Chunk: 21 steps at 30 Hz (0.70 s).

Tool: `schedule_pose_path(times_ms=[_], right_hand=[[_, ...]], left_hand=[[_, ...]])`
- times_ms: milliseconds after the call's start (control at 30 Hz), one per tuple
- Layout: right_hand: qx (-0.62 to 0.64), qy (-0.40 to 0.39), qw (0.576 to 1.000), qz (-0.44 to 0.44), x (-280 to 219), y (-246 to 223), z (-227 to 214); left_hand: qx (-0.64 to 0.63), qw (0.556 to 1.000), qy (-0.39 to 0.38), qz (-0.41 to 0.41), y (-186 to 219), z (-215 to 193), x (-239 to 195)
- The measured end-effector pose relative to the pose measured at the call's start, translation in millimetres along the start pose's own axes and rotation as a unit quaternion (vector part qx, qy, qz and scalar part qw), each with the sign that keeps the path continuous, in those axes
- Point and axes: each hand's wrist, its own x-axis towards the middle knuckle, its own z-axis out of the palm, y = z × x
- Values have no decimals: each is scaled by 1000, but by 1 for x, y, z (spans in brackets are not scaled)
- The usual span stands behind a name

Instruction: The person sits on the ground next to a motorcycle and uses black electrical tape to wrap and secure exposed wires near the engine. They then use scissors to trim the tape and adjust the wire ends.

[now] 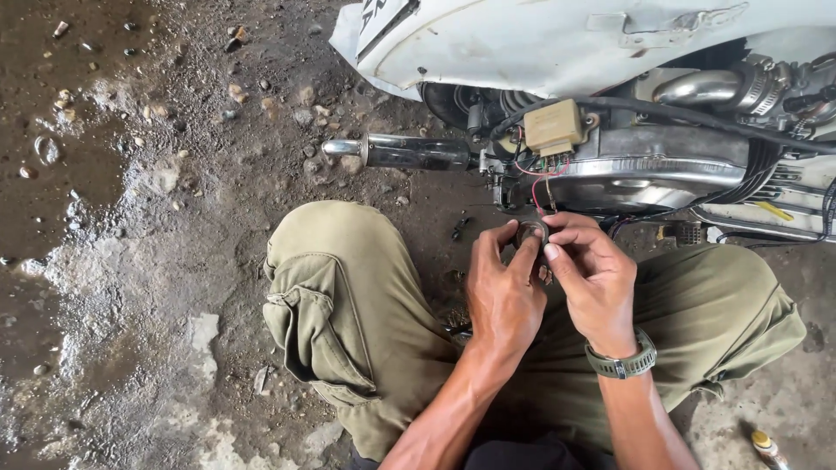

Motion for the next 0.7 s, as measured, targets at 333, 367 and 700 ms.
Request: schedule_pose_path(times_ms=[333, 367, 700], right_hand=[[-17, 5, 1000, -17, 1, -3, 5], [-13, 9, 1000, -14, 0, -3, 4], [-1, 18, 1000, 6, -4, -4, -1]], left_hand=[[-10, 1000, -13, -19, -4, 2, -1], [-12, 1000, -10, -22, -4, 3, -1], [-2, 1000, -21, -19, -5, 8, -5]])
